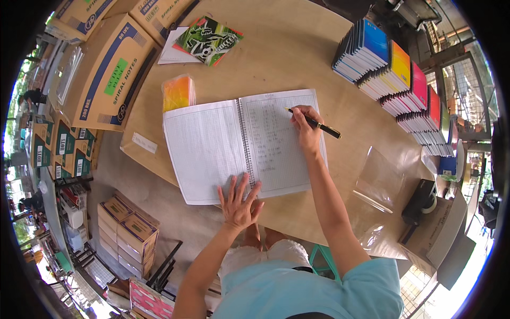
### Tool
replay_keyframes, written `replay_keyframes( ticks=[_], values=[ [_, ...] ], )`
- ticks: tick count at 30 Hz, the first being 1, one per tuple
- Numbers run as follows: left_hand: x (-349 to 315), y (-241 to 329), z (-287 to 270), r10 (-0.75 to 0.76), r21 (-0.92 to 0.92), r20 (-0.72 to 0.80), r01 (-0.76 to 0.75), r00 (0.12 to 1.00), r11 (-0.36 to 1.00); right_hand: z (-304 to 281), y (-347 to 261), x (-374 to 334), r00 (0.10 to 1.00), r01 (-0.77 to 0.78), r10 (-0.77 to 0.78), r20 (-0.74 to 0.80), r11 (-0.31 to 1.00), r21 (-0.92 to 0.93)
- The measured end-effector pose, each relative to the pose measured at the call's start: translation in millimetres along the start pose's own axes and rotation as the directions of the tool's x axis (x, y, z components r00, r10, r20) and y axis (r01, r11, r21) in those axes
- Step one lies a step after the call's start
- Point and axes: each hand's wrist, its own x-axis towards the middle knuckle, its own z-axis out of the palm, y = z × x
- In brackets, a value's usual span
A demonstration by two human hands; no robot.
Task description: The person packs stacks of colorful notebooks into plastic bags and then places the bagged notebooks into a cardboard box before writing in a large ledger.
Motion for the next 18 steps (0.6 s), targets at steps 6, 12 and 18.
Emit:
replay_keyframes(
  ticks=[6,12,18],
  values=[
    [0,0,-2,0.001,0.002,0.004,-0.001,1.0,1.0,-3,-2,3,0.999,-0.032,0.029,0.018,0.978,0.207],
    [-1,3,-4,-0.005,0.004,0.011,0.005,1.0,1.0,-13,1,8,0.994,-0.107,0.097,0.046,0.898,0.426],
    [-1,2,-4,-0.014,-0.027,0.028,0.015,1.0,1.0,-24,-17,13,0.99,-0.107,0.144,-0.008,0.773,0.626]
  ],
)
